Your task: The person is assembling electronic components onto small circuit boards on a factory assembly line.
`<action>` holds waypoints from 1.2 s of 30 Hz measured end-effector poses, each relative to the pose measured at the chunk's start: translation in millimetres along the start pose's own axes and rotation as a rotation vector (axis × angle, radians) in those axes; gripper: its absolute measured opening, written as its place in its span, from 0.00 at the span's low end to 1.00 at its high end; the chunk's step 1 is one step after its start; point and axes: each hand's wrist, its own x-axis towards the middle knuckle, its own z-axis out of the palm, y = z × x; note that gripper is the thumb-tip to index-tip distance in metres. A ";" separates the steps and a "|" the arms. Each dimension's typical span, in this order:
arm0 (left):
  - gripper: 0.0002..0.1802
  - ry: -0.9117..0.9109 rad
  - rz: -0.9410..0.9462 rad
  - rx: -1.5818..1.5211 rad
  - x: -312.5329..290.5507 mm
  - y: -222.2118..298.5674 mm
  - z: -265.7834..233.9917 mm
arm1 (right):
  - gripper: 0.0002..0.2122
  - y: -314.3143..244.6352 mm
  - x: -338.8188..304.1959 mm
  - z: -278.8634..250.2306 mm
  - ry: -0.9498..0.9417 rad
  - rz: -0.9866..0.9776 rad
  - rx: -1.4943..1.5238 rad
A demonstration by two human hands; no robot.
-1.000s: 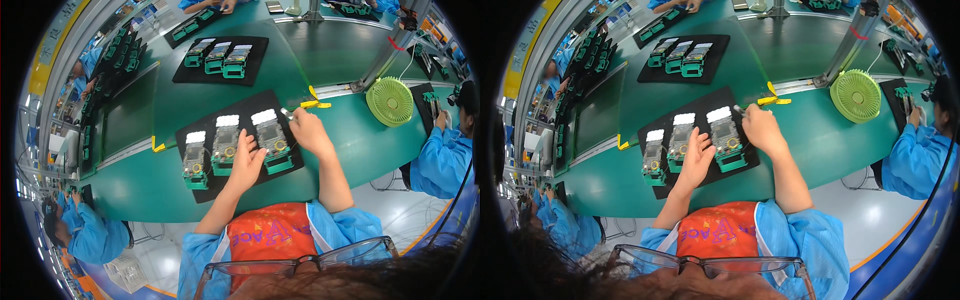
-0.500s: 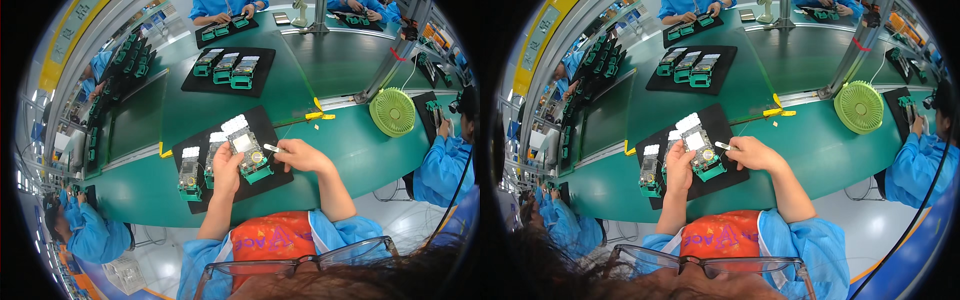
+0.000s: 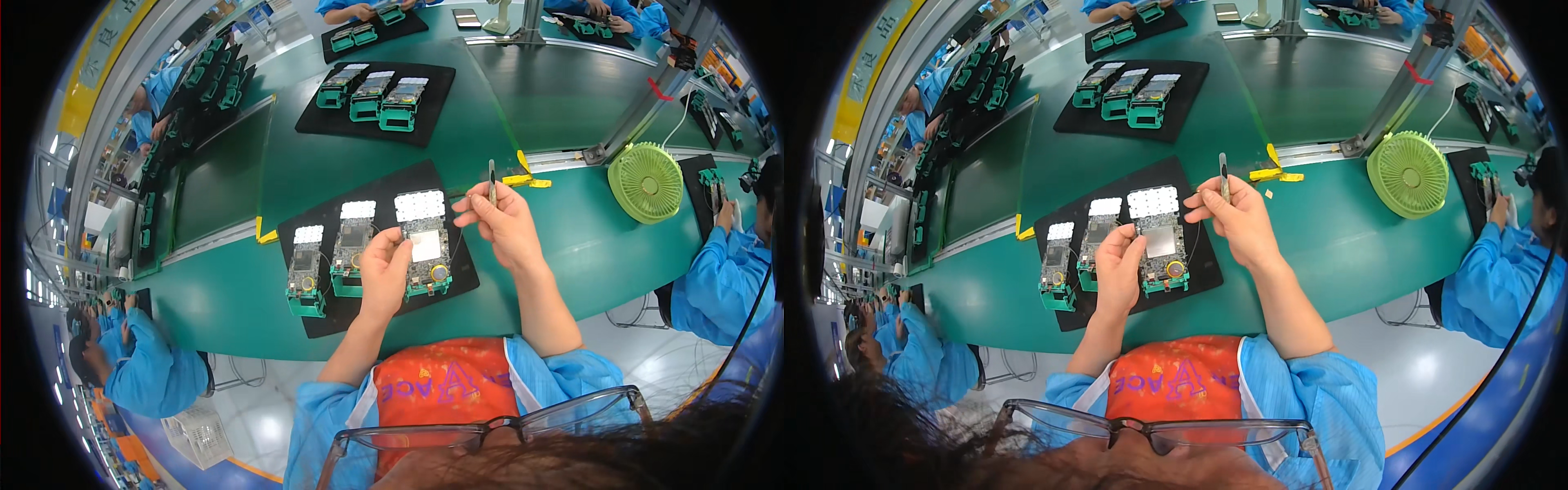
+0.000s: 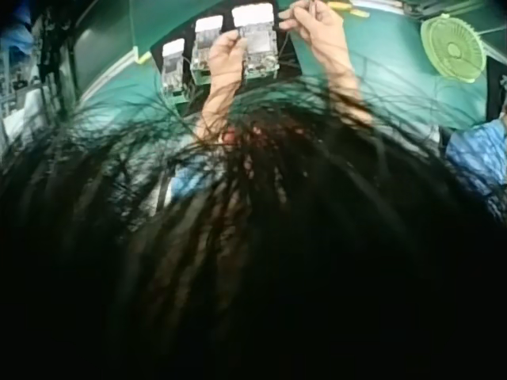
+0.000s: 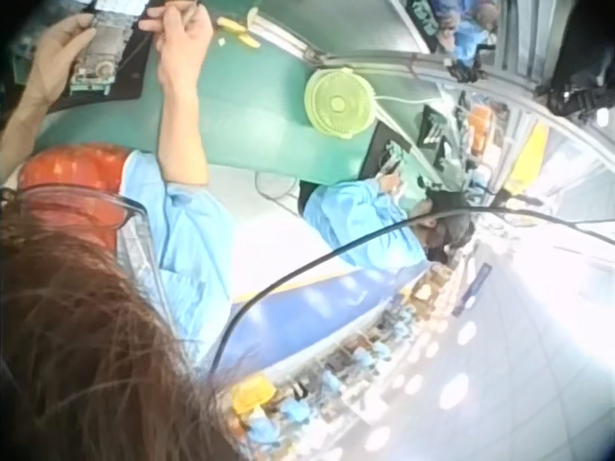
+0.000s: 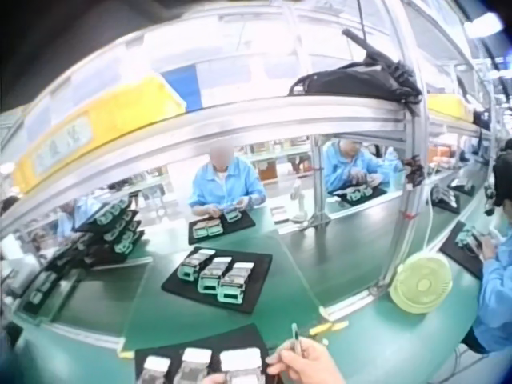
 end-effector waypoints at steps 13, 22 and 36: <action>0.07 -0.050 0.159 0.254 -4.6 4.8 20.9 | 0.05 3.8 -28.4 36.2 -0.005 -0.498 -0.663; 0.07 -0.081 0.214 0.326 -8.7 8.0 24.9 | 0.04 1.4 -33.2 36.6 0.007 -0.541 -0.721; 0.04 -0.084 0.216 0.402 -4.5 10.1 21.9 | 0.05 0.4 -34.2 34.5 -0.016 -0.569 -0.741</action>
